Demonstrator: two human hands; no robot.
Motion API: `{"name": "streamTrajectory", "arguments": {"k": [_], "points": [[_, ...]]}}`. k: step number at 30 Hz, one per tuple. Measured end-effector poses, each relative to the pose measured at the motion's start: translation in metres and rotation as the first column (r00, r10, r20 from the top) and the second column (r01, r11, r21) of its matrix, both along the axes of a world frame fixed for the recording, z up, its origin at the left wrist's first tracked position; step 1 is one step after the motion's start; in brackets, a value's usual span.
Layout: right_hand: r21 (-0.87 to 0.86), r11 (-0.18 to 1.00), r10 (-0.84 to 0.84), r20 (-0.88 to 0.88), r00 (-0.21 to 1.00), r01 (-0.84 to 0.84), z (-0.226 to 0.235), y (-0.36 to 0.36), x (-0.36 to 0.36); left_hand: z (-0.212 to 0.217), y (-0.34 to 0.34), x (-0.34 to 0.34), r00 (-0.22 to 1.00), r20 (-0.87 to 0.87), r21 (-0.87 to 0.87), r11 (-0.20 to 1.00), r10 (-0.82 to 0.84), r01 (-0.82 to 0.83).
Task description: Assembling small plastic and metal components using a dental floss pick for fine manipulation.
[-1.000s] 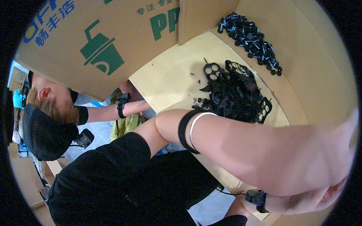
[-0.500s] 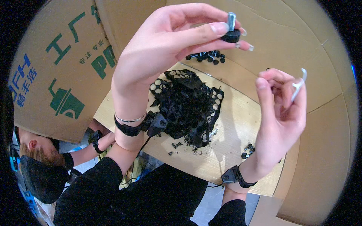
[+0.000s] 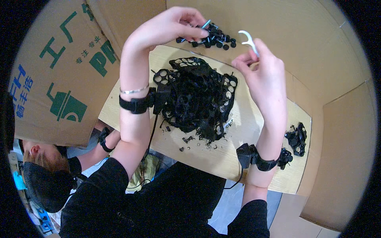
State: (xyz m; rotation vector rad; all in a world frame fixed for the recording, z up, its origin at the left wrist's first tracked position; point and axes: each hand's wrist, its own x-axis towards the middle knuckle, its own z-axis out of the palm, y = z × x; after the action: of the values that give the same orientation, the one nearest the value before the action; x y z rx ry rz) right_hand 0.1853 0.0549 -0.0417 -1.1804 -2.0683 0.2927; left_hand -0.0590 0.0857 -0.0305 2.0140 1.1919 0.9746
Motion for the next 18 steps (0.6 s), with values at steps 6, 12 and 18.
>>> {"name": "streamTrajectory", "arguments": {"k": [6, 12, 18], "points": [[-0.336, 0.931, 0.14, -0.036, 0.99, -0.144, -0.034, 0.012, 0.0, -0.078, 0.088, -0.005, 0.894, -0.439, -0.174, 0.967, 0.093, -0.186], [-0.177, 0.927, 0.361, 0.184, 0.914, -0.331, -0.048, 0.018, -0.009, -0.136, 0.125, 0.005, 0.932, 0.09, 0.453, 0.819, 0.35, -0.352], [-0.284, 0.918, 0.328, 0.149, 0.933, -0.277, -0.051, 0.025, -0.015, -0.133, 0.137, -0.01, 0.936, 0.007, 0.311, 0.889, 0.353, -0.338]]}}
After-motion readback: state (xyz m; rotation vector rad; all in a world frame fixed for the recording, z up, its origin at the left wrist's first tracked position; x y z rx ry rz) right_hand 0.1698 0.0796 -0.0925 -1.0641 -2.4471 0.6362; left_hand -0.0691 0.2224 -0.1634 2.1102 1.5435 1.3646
